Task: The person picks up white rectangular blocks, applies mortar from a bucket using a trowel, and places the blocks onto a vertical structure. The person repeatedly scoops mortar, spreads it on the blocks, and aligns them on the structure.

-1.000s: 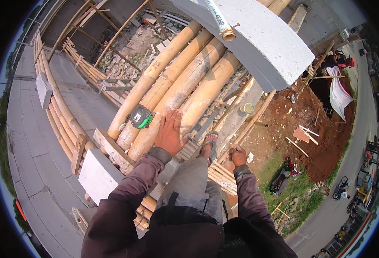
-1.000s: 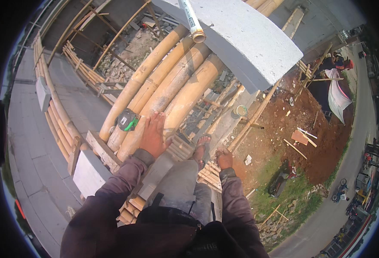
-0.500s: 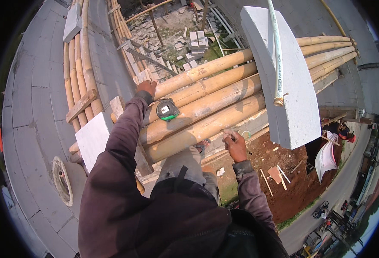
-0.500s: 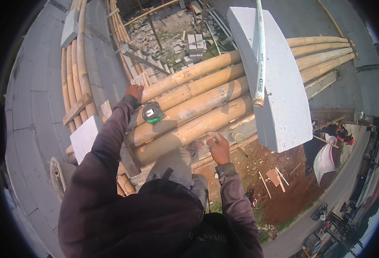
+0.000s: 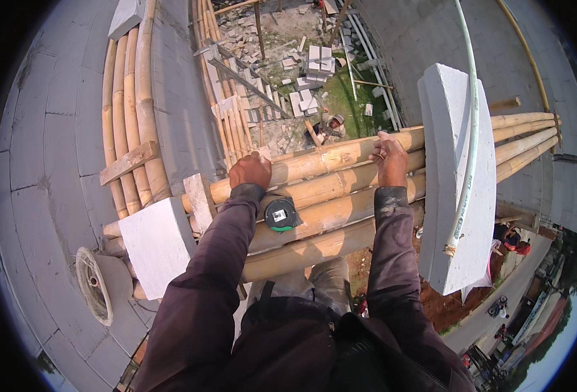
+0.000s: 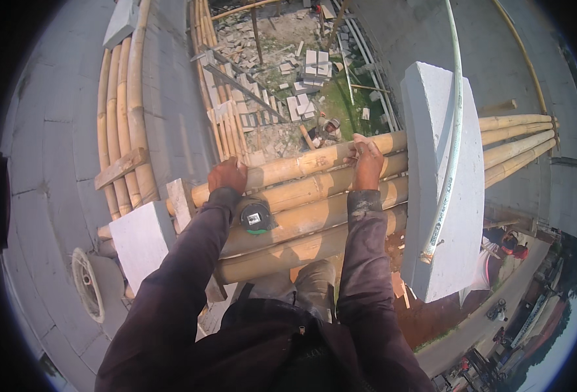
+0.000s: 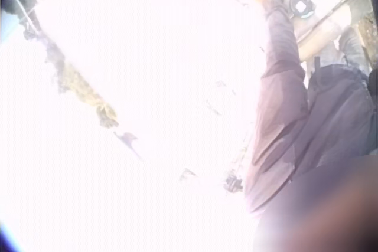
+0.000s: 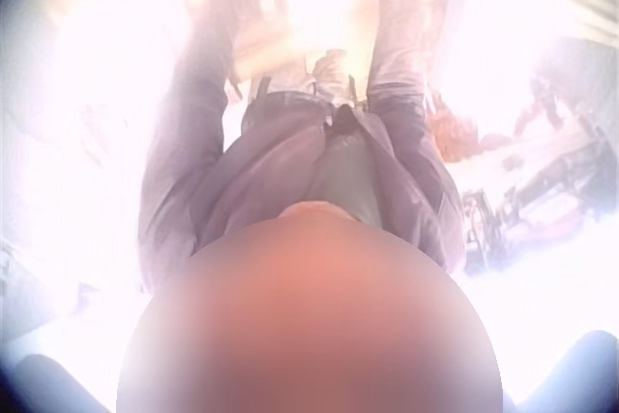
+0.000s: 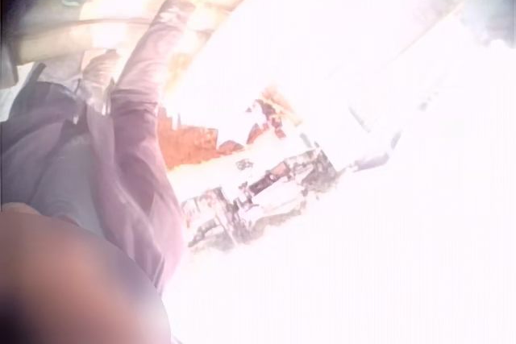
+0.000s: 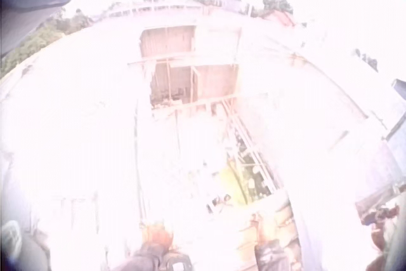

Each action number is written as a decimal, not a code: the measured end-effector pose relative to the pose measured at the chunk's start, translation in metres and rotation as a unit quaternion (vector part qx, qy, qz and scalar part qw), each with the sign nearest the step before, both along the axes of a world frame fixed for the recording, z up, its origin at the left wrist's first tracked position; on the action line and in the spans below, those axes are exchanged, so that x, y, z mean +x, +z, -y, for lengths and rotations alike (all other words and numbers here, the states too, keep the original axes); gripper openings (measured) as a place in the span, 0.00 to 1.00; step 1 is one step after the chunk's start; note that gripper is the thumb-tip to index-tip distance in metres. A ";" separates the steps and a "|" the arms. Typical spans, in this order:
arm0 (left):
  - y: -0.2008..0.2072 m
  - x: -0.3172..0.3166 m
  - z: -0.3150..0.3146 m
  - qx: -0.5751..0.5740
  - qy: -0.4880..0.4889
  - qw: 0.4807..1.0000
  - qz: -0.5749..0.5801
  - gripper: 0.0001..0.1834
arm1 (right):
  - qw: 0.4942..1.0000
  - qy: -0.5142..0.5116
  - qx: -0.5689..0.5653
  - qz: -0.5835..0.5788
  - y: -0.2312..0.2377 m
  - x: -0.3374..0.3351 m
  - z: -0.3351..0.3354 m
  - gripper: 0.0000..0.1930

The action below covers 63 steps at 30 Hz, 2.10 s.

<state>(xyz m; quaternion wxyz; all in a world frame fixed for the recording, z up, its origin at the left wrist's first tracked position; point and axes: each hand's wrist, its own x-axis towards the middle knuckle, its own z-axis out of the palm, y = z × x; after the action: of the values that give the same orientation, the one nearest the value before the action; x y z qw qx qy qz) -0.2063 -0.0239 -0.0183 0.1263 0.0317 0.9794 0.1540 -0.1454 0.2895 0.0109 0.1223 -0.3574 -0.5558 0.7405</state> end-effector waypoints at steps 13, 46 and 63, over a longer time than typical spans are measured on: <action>-0.004 0.000 -0.001 -0.017 -0.043 0.999 -0.006 0.13 | 0.987 -0.078 -0.122 0.077 -0.114 -0.150 -0.080 0.15; 0.004 -0.004 -0.002 -0.023 -0.088 0.995 0.047 0.11 | 0.953 -0.199 -0.181 0.139 -0.189 -0.171 -0.063 0.14; -0.007 0.000 0.002 -0.015 -0.108 0.994 -0.015 0.10 | 0.933 -0.266 -0.153 0.187 -0.172 -0.170 -0.060 0.12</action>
<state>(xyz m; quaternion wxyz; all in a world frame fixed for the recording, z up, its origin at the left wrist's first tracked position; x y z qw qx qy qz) -0.2059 -0.0261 -0.0257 0.1277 0.1375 0.9744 0.1241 -0.3153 0.3499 -0.1613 0.1526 -0.6382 -0.3338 0.6768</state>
